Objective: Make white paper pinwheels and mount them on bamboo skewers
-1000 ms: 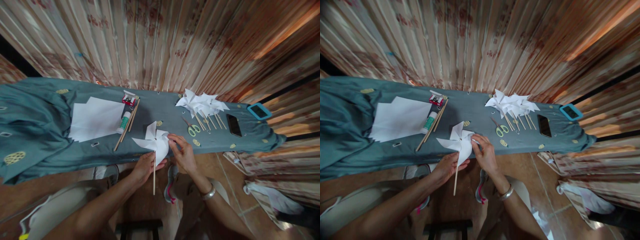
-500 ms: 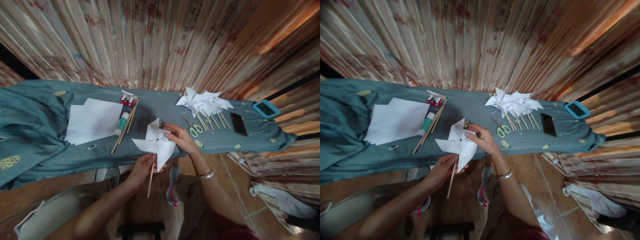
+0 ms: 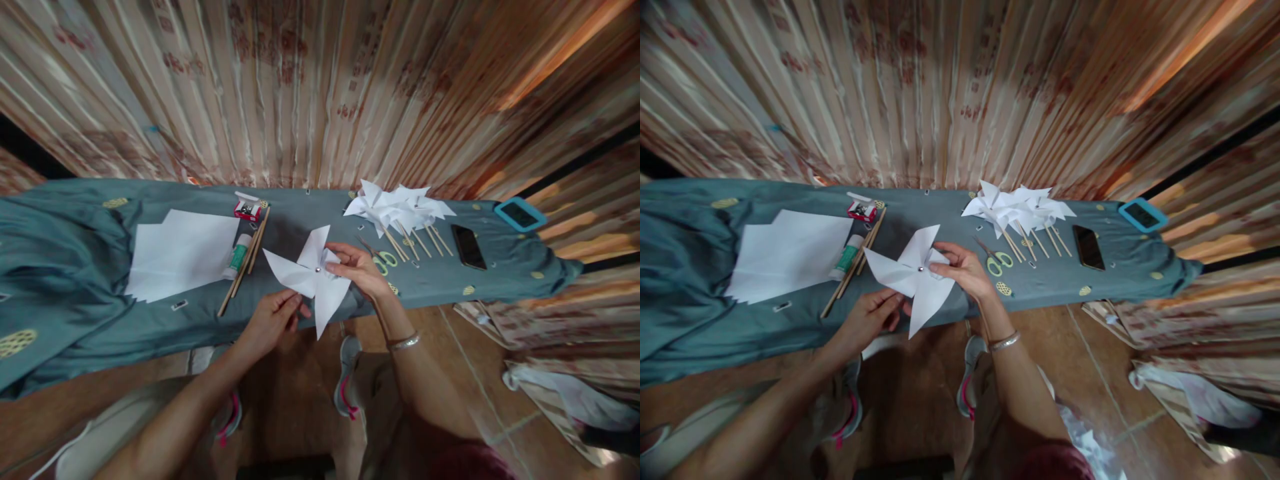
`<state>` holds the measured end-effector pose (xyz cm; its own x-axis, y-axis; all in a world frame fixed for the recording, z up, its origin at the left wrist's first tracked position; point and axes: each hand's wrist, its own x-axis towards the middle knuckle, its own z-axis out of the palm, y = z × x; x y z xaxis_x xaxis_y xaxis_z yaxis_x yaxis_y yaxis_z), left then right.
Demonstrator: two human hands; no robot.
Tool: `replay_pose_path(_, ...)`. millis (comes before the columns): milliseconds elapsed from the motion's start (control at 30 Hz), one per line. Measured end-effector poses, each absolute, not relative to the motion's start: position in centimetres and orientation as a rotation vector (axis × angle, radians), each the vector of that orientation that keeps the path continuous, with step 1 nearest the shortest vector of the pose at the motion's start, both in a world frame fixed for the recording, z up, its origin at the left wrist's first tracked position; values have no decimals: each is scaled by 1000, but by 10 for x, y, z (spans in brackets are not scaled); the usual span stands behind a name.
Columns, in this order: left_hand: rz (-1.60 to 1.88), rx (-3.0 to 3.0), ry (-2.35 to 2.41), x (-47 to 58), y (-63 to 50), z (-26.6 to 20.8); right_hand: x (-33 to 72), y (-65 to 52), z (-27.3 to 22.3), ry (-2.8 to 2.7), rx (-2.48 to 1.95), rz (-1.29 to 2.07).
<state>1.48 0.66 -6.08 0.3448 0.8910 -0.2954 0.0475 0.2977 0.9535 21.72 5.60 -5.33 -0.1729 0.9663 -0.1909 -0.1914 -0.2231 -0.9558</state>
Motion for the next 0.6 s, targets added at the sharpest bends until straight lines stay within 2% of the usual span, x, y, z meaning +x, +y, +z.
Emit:
replay_pose_path(267, 732, 1538, 1210, 5, 36, -58, 231, 70, -42, -1099, -1097, 1555)
replay_pose_path(600, 760, 1967, 1208, 8, 65, -56, 229, 86, -51, -1219, -1133, 1572)
